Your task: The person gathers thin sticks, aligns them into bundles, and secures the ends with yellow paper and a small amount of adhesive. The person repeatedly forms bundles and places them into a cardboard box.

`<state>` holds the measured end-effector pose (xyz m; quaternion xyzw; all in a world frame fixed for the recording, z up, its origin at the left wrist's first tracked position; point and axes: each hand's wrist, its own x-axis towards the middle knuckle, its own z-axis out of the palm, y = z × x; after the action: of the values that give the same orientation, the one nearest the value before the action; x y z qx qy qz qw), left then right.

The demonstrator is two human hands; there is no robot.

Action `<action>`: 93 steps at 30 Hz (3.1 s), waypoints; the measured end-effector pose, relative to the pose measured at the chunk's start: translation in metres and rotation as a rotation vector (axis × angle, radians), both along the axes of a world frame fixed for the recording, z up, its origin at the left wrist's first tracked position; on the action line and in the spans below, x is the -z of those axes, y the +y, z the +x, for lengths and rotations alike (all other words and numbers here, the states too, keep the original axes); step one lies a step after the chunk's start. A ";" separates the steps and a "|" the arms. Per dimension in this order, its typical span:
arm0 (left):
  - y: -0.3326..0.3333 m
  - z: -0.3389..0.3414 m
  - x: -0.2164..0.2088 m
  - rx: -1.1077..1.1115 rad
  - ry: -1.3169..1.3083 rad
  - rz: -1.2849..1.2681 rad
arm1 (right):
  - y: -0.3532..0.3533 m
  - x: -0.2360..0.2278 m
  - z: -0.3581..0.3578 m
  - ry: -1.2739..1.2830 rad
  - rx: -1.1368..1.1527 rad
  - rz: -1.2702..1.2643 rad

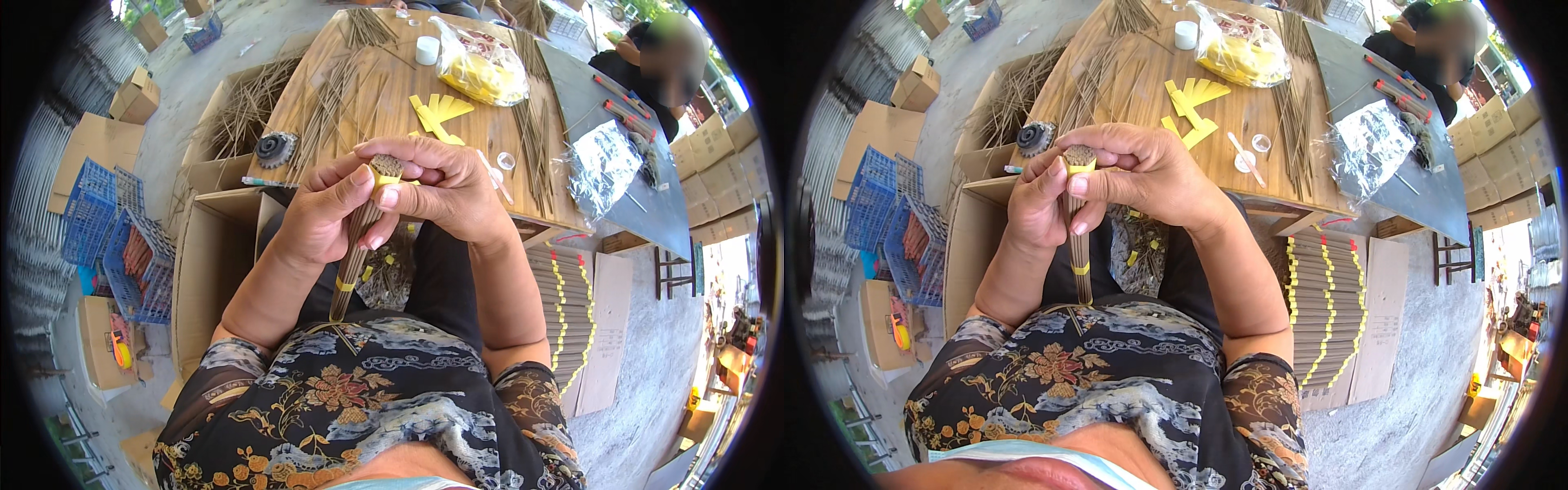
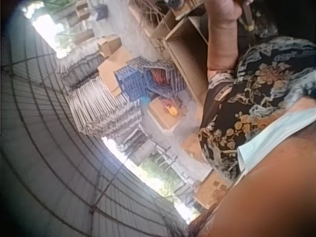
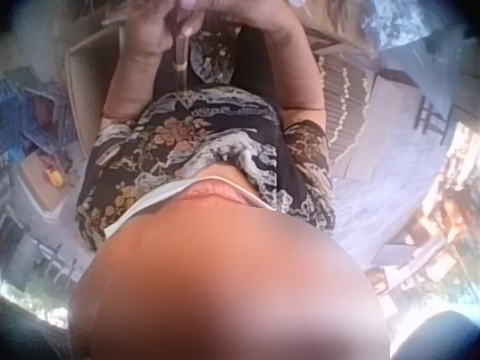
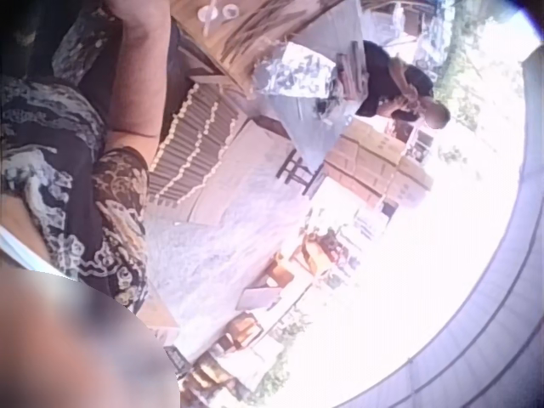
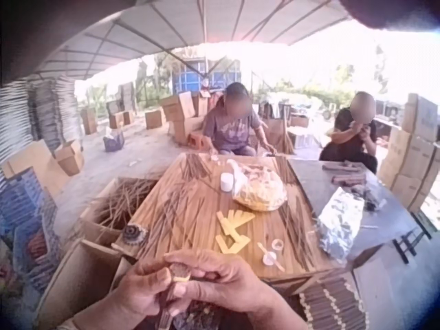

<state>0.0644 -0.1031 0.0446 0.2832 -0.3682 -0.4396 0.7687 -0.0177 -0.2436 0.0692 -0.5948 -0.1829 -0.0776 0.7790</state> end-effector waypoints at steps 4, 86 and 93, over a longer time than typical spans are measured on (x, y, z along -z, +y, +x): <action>0.003 -0.003 -0.006 0.052 -0.008 0.009 | -0.007 0.007 0.002 -0.150 0.026 -0.164; 0.001 -0.012 -0.025 -0.297 -0.134 0.227 | 0.050 0.006 -0.050 -0.714 0.869 -1.226; -0.005 0.000 -0.004 -0.795 -0.807 0.405 | 0.054 -0.026 -0.044 -0.785 0.942 -1.207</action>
<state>0.0648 -0.1077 0.0489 0.6846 -0.4057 -0.0374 0.6044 -0.0617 -0.1894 0.0949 -0.8513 -0.1829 -0.4823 0.0961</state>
